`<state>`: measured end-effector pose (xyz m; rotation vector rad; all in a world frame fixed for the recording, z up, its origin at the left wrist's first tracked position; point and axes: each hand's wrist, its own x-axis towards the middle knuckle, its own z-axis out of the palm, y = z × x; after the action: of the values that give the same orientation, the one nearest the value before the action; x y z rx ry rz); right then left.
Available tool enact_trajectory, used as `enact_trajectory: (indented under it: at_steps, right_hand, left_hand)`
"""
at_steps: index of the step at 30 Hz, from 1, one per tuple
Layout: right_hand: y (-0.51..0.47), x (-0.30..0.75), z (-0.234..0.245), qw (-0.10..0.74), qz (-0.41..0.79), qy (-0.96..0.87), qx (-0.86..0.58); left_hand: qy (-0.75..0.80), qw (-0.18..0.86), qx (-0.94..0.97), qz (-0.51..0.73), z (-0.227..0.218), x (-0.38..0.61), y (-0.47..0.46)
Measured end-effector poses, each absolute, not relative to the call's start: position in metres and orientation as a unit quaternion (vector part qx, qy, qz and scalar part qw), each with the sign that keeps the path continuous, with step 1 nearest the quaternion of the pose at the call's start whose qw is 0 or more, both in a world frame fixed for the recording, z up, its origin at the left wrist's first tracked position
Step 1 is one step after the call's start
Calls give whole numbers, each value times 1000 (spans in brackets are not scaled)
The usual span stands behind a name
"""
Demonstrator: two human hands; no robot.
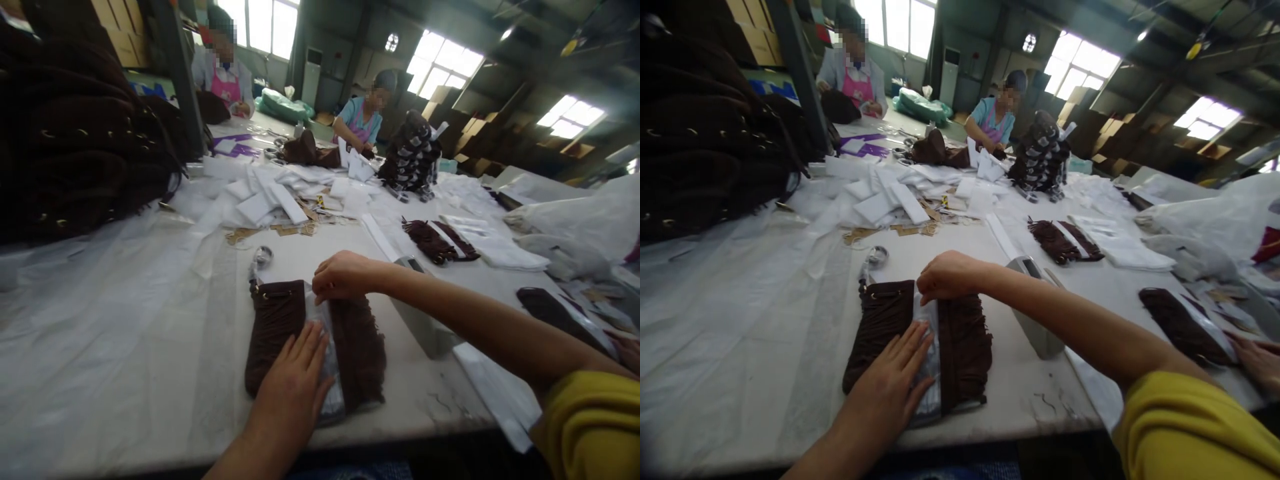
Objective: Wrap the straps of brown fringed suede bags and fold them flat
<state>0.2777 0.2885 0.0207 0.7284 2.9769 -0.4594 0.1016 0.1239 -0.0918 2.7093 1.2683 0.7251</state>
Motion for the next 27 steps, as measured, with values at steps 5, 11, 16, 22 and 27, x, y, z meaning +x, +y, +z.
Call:
enact_trajectory:
  at_steps: [5, 11, 16, 22, 27]
  right_hand:
    - [316, 253, 12, 127, -155, 926, 320]
    - [354, 253, 2, 144, -118, 908, 376]
    - [349, 274, -5, 37, -49, 869, 491]
    - [286, 298, -28, -86, -210, 921, 318]
    - [276, 319, -43, -105, -208, 882, 409]
  left_hand:
    - [420, 28, 875, 237, -92, 102, 124]
    - [417, 17, 880, 227, -93, 102, 123]
    - [417, 3, 879, 233, -95, 102, 122]
    - [411, 9, 882, 232, -91, 101, 123]
    - [382, -7, 879, 287, -84, 98, 108]
